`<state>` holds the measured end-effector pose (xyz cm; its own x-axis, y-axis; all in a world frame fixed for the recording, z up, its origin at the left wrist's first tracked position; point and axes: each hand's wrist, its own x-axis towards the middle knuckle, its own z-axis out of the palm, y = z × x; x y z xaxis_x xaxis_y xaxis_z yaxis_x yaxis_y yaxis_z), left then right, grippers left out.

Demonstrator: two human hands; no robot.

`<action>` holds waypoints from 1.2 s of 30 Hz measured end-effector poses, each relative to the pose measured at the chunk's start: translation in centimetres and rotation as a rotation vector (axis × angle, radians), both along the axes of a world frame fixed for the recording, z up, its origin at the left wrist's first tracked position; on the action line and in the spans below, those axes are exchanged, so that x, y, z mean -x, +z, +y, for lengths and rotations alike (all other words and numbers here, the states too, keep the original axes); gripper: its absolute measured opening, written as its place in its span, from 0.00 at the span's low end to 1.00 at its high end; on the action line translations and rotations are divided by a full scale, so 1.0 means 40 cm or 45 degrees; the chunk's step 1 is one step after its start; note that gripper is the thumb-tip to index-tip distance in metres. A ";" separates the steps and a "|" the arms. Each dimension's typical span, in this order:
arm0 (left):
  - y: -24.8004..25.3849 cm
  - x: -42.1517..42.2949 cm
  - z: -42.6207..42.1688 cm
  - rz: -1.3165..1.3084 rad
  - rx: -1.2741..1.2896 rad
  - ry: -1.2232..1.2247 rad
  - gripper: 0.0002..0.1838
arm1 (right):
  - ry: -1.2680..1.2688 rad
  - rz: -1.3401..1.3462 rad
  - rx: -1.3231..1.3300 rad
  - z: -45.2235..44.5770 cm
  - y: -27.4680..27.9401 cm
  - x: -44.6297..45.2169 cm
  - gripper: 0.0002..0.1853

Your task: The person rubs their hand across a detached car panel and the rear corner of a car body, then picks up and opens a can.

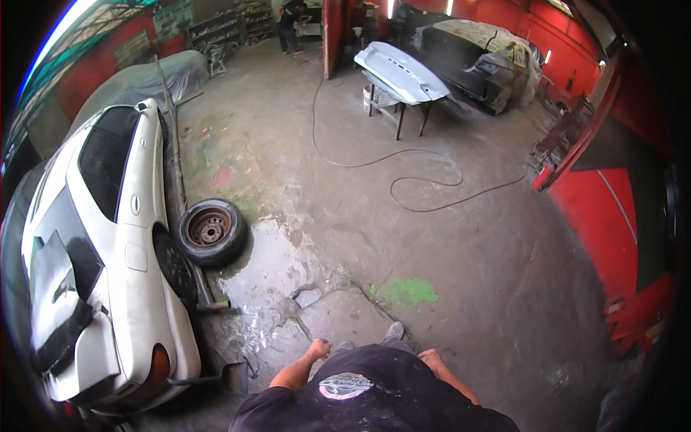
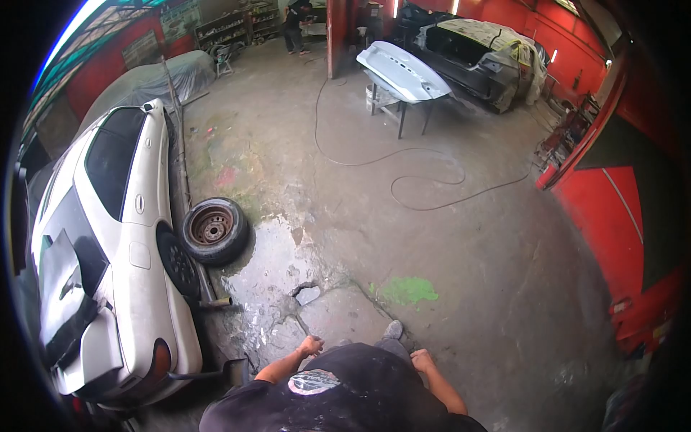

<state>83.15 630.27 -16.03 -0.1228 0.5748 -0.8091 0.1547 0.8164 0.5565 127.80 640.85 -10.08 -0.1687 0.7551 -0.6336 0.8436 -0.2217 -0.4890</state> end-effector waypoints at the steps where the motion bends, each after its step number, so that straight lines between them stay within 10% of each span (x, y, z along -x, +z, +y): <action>1: -0.001 0.000 0.000 -0.003 0.002 0.001 0.22 | 0.036 -0.010 -0.022 0.002 -0.011 -0.005 0.15; 36: 0.012 -0.023 0.014 -0.015 0.008 -0.036 0.22 | -0.027 0.012 -0.034 -0.007 0.003 -0.024 0.15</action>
